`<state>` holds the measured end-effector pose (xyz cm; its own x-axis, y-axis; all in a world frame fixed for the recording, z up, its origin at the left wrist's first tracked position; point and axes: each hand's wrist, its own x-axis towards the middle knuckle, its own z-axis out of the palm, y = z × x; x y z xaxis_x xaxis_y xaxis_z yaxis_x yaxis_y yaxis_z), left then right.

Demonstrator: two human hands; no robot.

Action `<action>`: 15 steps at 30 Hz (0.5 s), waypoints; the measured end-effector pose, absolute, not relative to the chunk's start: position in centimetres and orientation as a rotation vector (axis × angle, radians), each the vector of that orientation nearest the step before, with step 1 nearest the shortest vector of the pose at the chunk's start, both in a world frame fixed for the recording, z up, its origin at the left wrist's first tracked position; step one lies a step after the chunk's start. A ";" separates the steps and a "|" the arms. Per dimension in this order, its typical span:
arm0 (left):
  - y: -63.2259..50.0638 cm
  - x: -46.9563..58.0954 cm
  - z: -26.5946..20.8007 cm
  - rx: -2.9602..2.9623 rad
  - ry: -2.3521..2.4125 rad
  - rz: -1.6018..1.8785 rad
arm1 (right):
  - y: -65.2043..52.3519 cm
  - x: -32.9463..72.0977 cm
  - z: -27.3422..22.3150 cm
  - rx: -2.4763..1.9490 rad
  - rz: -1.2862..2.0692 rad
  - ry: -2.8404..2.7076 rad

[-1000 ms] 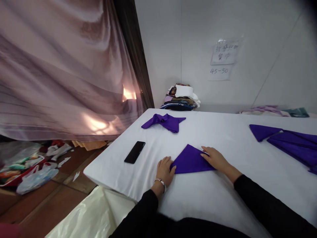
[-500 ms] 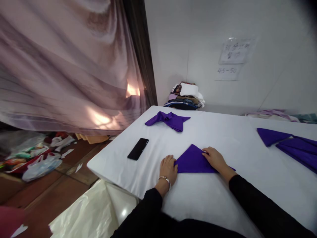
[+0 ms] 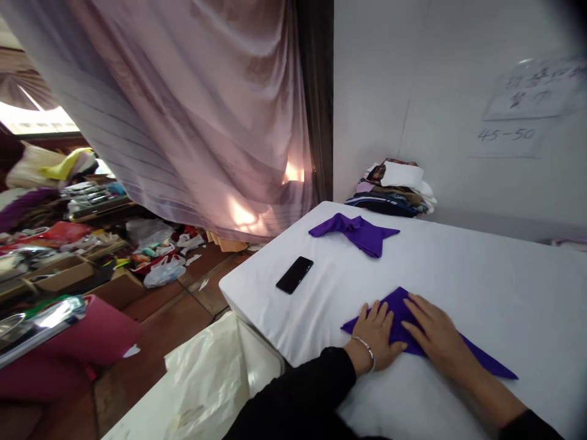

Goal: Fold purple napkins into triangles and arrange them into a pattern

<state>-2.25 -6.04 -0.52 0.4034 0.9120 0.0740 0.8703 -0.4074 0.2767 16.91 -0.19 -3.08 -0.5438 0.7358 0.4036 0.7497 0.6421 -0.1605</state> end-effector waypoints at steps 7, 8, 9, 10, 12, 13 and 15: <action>-5.5 -2.4 -1.0 2.550 1.630 0.240 | -2.0 15.2 -2.3 -1.118 0.142 -2.702; -5.3 -2.3 -1.1 2.551 1.646 0.226 | -1.8 15.6 -1.9 -1.151 0.147 -2.703; -5.1 -2.2 -1.2 2.553 1.656 0.217 | -1.6 16.1 -1.6 -1.185 0.146 -2.699; -4.9 -2.2 -1.2 2.557 1.659 0.213 | -1.4 16.8 -1.3 -1.216 0.140 -2.696; -4.7 -2.2 -1.3 2.567 1.658 0.208 | -1.0 18.6 -1.0 -1.290 0.117 -2.681; -4.6 -2.2 -1.3 2.574 1.656 0.201 | -0.9 19.6 -1.0 -1.339 0.102 -2.666; -4.5 -2.2 -1.3 2.584 1.659 0.189 | -0.7 22.1 -1.1 -1.469 0.077 -2.619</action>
